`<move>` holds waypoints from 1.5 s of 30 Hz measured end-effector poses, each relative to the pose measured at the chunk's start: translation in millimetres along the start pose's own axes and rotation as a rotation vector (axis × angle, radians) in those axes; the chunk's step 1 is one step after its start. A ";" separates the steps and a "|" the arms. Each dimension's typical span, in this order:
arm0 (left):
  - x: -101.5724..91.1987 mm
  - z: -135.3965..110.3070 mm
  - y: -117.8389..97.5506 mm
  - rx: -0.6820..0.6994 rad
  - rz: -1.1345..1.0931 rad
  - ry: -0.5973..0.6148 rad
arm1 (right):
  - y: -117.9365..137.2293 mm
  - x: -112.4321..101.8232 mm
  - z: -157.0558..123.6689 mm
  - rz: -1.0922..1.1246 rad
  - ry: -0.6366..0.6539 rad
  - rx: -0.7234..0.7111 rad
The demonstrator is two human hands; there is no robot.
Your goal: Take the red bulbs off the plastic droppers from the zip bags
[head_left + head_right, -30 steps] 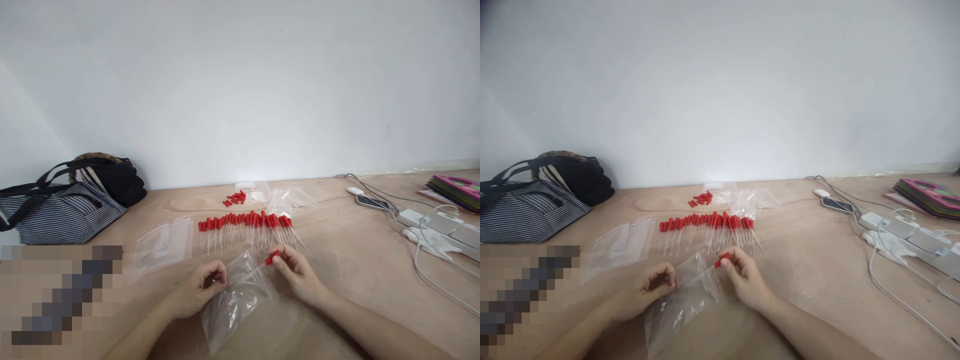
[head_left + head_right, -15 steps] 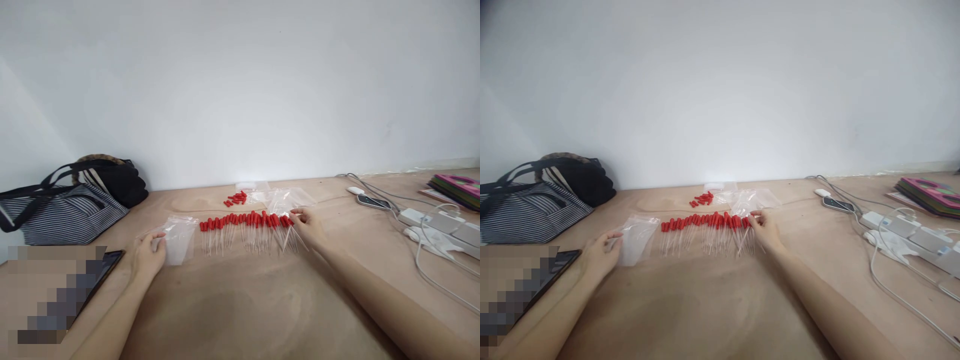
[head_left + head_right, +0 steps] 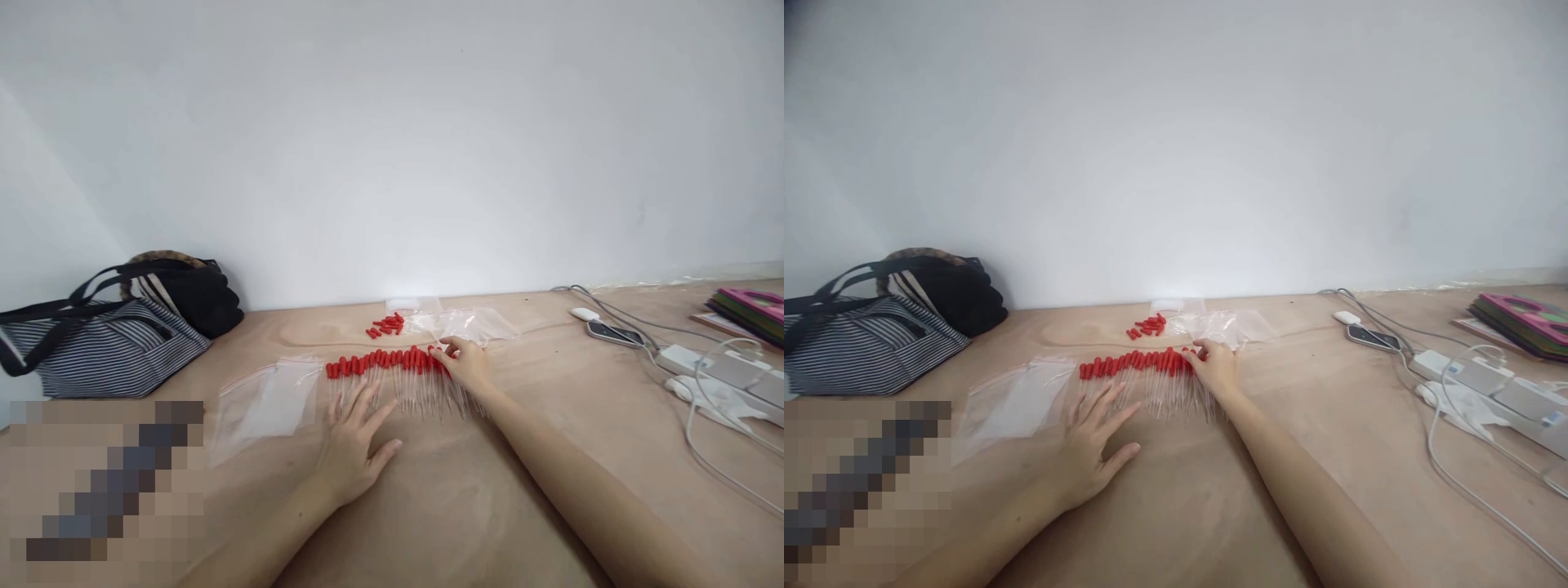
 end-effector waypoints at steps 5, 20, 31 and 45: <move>4.8 9.2 28.3 -0.381 0.059 0.060 | -2.6 -26.3 -23.3 -0.123 -0.103 -0.179; 19.0 21.0 35.3 -0.428 -0.129 0.138 | -6.6 -13.9 -85.0 -0.153 0.296 -0.206; 1.0 53.9 38.1 -0.483 0.085 -0.030 | -12.5 -24.8 -86.6 -0.106 0.132 -0.208; -11.5 74.3 21.7 -0.440 0.159 -0.003 | -9.1 -30.8 -82.3 -0.076 0.064 -0.254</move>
Point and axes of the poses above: each hand's wrist, its own z-axis towards the middle knuckle, its own x-axis out of the palm, y = z × x, the point moved 6 cm from there along z, towards the middle knuckle, and after that the axes turned 12 degrees about -x, right-handed, at the moved point
